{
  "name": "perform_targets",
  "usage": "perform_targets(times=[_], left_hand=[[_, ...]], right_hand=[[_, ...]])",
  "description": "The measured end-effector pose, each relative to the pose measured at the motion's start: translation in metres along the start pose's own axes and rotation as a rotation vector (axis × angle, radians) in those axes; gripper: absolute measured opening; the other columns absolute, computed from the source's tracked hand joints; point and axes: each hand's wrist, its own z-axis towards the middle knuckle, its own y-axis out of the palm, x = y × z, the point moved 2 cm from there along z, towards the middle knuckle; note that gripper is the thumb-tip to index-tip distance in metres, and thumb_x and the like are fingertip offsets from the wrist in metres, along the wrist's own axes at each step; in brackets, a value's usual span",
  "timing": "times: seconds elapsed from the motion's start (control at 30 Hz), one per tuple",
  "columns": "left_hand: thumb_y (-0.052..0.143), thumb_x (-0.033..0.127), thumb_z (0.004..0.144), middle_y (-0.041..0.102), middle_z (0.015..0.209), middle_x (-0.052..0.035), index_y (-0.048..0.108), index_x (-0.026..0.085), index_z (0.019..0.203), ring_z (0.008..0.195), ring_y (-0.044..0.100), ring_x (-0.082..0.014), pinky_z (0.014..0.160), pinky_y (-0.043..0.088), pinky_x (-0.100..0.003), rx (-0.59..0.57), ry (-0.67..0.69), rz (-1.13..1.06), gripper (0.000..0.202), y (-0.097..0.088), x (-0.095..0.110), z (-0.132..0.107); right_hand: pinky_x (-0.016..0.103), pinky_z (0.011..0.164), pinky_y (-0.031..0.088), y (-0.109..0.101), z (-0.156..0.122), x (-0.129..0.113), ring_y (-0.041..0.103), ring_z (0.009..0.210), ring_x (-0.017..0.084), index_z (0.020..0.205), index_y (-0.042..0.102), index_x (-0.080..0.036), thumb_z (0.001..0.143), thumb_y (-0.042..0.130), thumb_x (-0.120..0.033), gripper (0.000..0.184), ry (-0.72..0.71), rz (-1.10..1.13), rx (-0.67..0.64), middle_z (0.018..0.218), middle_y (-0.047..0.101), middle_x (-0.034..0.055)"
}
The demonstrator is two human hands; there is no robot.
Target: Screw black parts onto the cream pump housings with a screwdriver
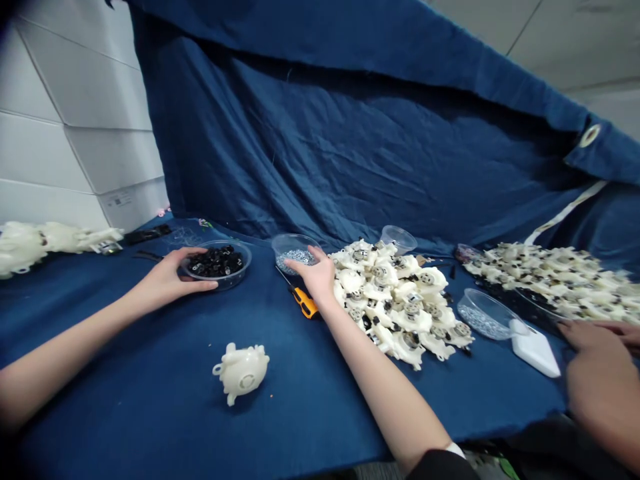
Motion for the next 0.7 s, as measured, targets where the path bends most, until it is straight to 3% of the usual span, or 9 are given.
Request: perform_targets(times=[0.1,0.23,0.3,0.4,0.47,0.57,0.7], left_hand=[[0.087,0.066,0.058,0.061,0.142,-0.0151,0.054,0.021,0.143,0.095,0.075,-0.0264,0.097,0.061,-0.047,-0.014,-0.027,0.003,0.102,-0.001,-0.004,0.003],[0.086,0.064,0.060,0.059,0.147,-0.0182,0.051,0.016,0.147,0.128,0.064,-0.0373,0.116,0.047,-0.054,0.053,-0.079,0.045,0.104,-0.007,-0.012,0.005],[0.087,0.062,0.060,0.054,0.153,-0.0195,0.048,0.015,0.149,0.139,0.055,-0.0386,0.121,0.042,-0.055,0.098,-0.107,0.044,0.108,-0.008,-0.014,0.005],[0.090,0.060,0.057,0.051,0.156,-0.0213,0.041,0.015,0.153,0.140,0.055,-0.0376,0.120,0.045,-0.052,0.107,-0.119,0.024,0.117,-0.010,-0.014,0.004],[0.091,0.059,0.056,0.050,0.156,-0.0228,0.036,0.015,0.156,0.141,0.054,-0.0379,0.121,0.044,-0.052,0.087,-0.110,0.024,0.122,-0.013,-0.011,0.004],[0.090,0.060,0.057,0.051,0.154,-0.0238,0.031,0.017,0.159,0.143,0.052,-0.0400,0.122,0.042,-0.055,0.027,-0.121,0.056,0.126,-0.021,-0.010,0.003],[0.087,0.064,0.059,0.053,0.152,-0.0192,0.041,0.023,0.154,0.142,0.052,-0.0383,0.120,0.044,-0.055,-0.120,-0.060,0.105,0.113,-0.029,-0.012,0.000]], right_hand=[[0.044,0.112,0.051,0.002,-0.011,0.000,0.058,0.137,0.033,0.141,0.062,-0.011,0.067,0.089,-0.054,0.090,0.014,0.012,-0.093,0.148,0.059,0.0183],[0.039,0.105,0.057,0.013,-0.032,-0.007,0.060,0.135,0.029,0.150,0.053,-0.015,0.076,0.082,-0.058,0.090,-0.016,-0.034,-0.253,0.152,0.056,0.0152],[0.042,0.110,0.053,0.018,-0.041,-0.010,0.058,0.137,0.030,0.150,0.054,-0.016,0.072,0.084,-0.060,0.095,-0.041,-0.118,-0.327,0.153,0.055,0.0146],[0.051,0.122,0.038,0.018,-0.048,-0.013,0.050,0.143,0.035,0.145,0.060,-0.015,0.062,0.088,-0.066,0.101,-0.088,-0.294,-0.405,0.152,0.056,0.0156],[0.055,0.123,0.034,0.016,-0.048,-0.015,0.049,0.144,0.038,0.146,0.060,-0.014,0.065,0.084,-0.070,0.101,-0.103,-0.405,-0.419,0.151,0.056,0.0169],[0.057,0.117,0.039,0.015,-0.045,-0.015,0.051,0.141,0.040,0.150,0.055,-0.013,0.075,0.075,-0.072,0.097,-0.103,-0.536,-0.395,0.151,0.056,0.0189],[0.057,0.112,0.043,0.017,-0.041,-0.011,0.053,0.138,0.042,0.155,0.048,-0.016,0.085,0.066,-0.072,0.092,-0.114,-0.653,-0.335,0.151,0.055,0.0189]])
